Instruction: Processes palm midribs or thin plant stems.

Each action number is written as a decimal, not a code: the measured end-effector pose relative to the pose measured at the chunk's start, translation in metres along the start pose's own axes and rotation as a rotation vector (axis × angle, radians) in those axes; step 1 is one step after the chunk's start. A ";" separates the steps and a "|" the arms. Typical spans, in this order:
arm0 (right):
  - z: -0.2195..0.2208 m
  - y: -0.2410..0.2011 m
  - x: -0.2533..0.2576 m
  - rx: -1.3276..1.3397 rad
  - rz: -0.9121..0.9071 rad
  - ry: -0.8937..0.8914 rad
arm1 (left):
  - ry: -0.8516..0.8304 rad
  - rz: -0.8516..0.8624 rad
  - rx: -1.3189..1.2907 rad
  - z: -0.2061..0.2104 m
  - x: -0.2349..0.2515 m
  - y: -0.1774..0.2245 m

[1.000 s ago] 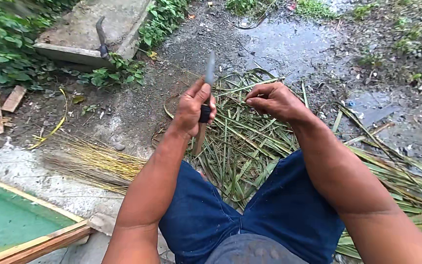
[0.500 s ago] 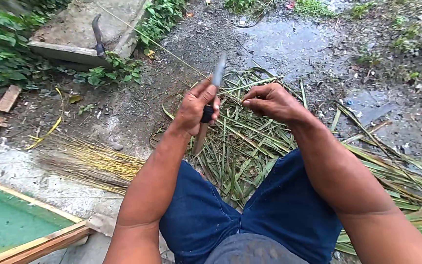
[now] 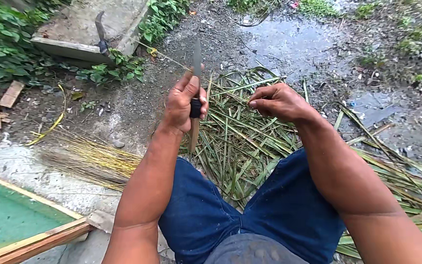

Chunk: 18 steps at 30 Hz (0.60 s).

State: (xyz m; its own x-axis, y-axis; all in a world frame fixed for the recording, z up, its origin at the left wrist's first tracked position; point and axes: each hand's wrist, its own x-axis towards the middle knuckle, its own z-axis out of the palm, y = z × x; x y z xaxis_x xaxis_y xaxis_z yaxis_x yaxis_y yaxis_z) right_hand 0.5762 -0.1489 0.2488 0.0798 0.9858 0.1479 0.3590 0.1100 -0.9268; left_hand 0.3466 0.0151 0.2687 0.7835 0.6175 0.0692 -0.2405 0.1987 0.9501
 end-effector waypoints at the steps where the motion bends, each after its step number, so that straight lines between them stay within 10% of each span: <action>1: 0.001 -0.001 0.000 0.000 0.001 -0.001 | -0.033 -0.031 0.013 0.004 -0.001 -0.004; 18: -0.011 0.007 -0.003 -0.049 0.003 -0.024 | 0.084 0.061 0.015 -0.020 0.003 0.008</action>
State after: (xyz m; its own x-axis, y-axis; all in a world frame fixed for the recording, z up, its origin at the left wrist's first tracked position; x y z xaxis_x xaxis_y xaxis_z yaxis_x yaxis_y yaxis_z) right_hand 0.5889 -0.1522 0.2458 0.0584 0.9890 0.1360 0.4042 0.1012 -0.9091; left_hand 0.3356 0.0343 0.2709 0.7170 0.6896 0.1018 -0.2769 0.1477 0.9495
